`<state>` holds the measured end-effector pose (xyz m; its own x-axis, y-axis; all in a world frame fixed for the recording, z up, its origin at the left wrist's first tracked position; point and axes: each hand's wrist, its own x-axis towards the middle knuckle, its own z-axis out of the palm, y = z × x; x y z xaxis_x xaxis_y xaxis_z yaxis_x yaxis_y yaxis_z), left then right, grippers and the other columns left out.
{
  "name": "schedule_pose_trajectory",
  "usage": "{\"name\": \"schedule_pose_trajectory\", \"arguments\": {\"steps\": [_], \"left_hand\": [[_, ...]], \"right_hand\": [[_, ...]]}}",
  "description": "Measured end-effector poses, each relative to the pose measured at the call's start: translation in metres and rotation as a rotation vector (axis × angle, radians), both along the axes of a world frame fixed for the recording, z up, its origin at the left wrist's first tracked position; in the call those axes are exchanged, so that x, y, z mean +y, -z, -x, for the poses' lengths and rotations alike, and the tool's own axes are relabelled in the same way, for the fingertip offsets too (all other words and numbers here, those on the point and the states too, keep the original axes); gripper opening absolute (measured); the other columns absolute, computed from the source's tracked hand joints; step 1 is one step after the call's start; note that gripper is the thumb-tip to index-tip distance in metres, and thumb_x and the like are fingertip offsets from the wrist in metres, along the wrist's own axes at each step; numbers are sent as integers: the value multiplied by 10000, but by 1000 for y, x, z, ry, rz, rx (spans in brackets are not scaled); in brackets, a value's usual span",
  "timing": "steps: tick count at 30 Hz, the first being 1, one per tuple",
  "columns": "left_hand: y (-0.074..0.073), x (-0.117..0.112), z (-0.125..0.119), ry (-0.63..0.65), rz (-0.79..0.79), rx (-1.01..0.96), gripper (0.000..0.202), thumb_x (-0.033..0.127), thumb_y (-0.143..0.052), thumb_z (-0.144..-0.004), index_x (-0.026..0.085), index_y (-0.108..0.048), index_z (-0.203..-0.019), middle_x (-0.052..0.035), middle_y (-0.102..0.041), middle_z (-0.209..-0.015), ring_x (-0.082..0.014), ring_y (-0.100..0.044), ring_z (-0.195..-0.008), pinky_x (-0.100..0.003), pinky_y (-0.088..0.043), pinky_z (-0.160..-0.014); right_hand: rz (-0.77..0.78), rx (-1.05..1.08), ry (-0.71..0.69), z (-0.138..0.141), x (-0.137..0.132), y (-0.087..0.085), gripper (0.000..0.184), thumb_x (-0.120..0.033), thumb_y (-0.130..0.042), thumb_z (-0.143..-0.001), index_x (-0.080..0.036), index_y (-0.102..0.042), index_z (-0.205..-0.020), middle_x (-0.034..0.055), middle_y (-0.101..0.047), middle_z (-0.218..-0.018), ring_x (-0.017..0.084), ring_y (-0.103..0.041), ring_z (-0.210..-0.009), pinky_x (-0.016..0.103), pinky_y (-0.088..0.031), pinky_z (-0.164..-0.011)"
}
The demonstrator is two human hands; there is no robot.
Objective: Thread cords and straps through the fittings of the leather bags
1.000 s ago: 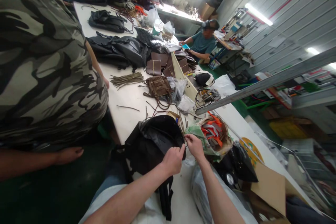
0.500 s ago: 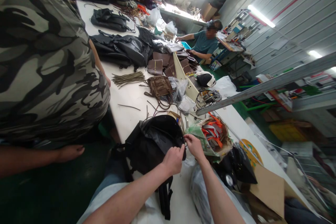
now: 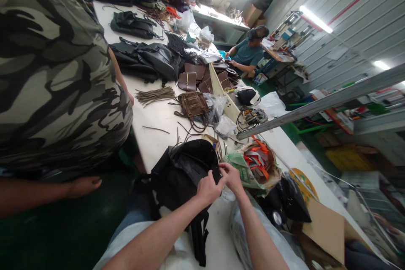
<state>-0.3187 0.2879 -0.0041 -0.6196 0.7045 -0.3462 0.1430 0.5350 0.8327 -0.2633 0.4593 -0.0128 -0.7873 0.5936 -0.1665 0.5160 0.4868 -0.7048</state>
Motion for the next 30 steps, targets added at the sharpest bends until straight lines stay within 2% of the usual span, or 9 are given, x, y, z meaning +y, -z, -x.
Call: {"name": "schedule_pose_trajectory", "arguments": {"steps": [3,6,9,13,17,22,30], "left_hand": [[1,12,7,-95,62,-108,645,638,-423,-1054,94,-689,-1278,-233,-815,-1120,-366,-772,-1105,-384,-531,-890],[4,22,12,-130,79,-160,446,516,-490,-1056,171,-749,-1168,-178,-825,-1140,-328,-764,-1130,-363,-524,-910],[7,26,15,-142,95,-178,356,443,-512,-1060,196,-769,-1078,-138,-827,-1097,-275,-760,-1066,-359,-527,-909],[12,27,18,-144,116,-152,339,416,-550,-1061,171,-733,-915,-89,-787,-962,-223,-717,-923,-383,-532,-888],[17,22,18,-116,56,-132,304,342,-553,-1050,179,-672,-823,-37,-726,-842,-177,-647,-787,-322,-490,-793],[23,16,16,-74,-34,-145,297,246,-473,-1022,205,-594,-753,15,-624,-689,-154,-570,-664,-272,-392,-682],[28,16,14,-76,-75,-141,280,248,-479,-986,216,-551,-718,20,-572,-645,-155,-516,-646,-258,-351,-654]], "right_hand": [[16,17,1,-2,-9,0,305,-416,-598,-883,-204,-782,-1002,88,-816,-971,270,-755,-864,374,-591,-819],[38,39,11,-5,-16,1,295,-394,-588,-885,-213,-780,-1018,87,-819,-1001,272,-760,-899,391,-597,-870],[82,67,34,-8,-20,3,285,-411,-598,-896,-225,-781,-1009,79,-822,-1001,270,-771,-921,394,-611,-898],[131,120,133,-11,-16,5,330,-456,-630,-900,-211,-789,-1055,98,-825,-995,277,-791,-889,400,-640,-865],[167,155,221,-14,-9,6,409,-468,-623,-916,-189,-808,-1151,110,-834,-980,276,-795,-806,398,-654,-784],[172,162,191,-12,-14,5,298,-423,-689,-883,-224,-849,-1038,63,-835,-900,252,-777,-748,348,-626,-722],[75,159,127,-5,-23,3,209,-364,-678,-911,-250,-846,-961,44,-831,-943,247,-749,-839,364,-597,-850]]}}
